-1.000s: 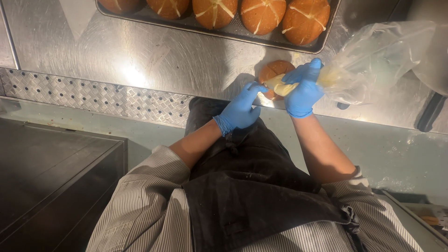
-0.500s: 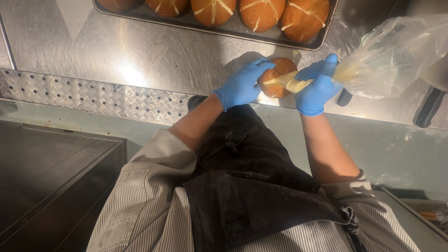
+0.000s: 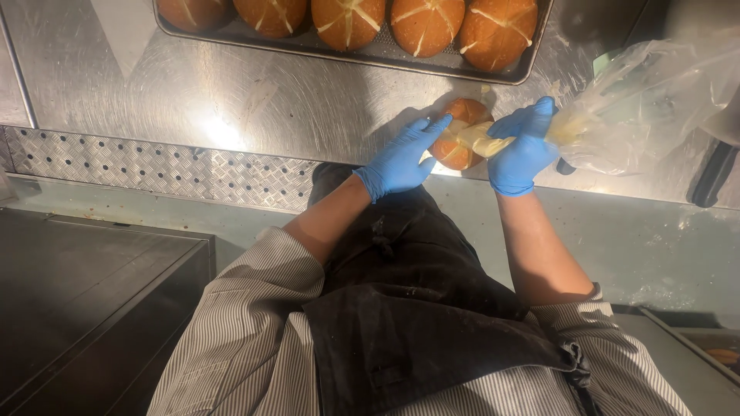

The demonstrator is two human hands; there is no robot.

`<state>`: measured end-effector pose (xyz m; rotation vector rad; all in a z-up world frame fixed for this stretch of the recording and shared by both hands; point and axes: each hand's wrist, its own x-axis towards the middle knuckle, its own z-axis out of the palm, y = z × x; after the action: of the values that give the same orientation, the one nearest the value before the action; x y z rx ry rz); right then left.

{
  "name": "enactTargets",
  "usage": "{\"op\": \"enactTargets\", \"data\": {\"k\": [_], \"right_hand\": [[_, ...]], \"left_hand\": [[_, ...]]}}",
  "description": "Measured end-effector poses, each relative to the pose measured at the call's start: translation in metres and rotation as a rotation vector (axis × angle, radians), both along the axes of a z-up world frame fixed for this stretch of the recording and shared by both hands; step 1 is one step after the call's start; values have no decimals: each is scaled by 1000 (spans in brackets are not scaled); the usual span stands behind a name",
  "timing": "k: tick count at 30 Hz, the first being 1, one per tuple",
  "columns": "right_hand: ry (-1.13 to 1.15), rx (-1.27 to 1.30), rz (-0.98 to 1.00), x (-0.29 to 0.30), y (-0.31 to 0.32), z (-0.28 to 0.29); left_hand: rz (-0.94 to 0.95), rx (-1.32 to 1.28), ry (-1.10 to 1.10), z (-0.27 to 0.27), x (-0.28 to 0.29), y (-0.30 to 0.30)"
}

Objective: Filling a piping bag with icing and piping it into the cut slits of bread rolls on a tray.

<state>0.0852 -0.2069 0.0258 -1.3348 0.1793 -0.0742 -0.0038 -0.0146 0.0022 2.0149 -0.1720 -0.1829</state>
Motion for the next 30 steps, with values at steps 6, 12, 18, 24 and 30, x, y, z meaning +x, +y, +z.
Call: {"op": "enactTargets", "data": {"k": [6, 12, 18, 24, 30], "right_hand": [[19, -121, 76, -5, 7, 6], [47, -117, 149, -14, 20, 7], [-4, -227, 213, -11, 10, -1], [-23, -150, 9, 1, 6, 19], [230, 195, -176, 31, -35, 35]], "left_hand": [[126, -248, 25, 3, -16, -5], [202, -329, -13, -17, -36, -17], [231, -384, 163, -4, -36, -11], [262, -268, -122, -15, -16, 0], [49, -163, -190, 16, 41, 9]]}}
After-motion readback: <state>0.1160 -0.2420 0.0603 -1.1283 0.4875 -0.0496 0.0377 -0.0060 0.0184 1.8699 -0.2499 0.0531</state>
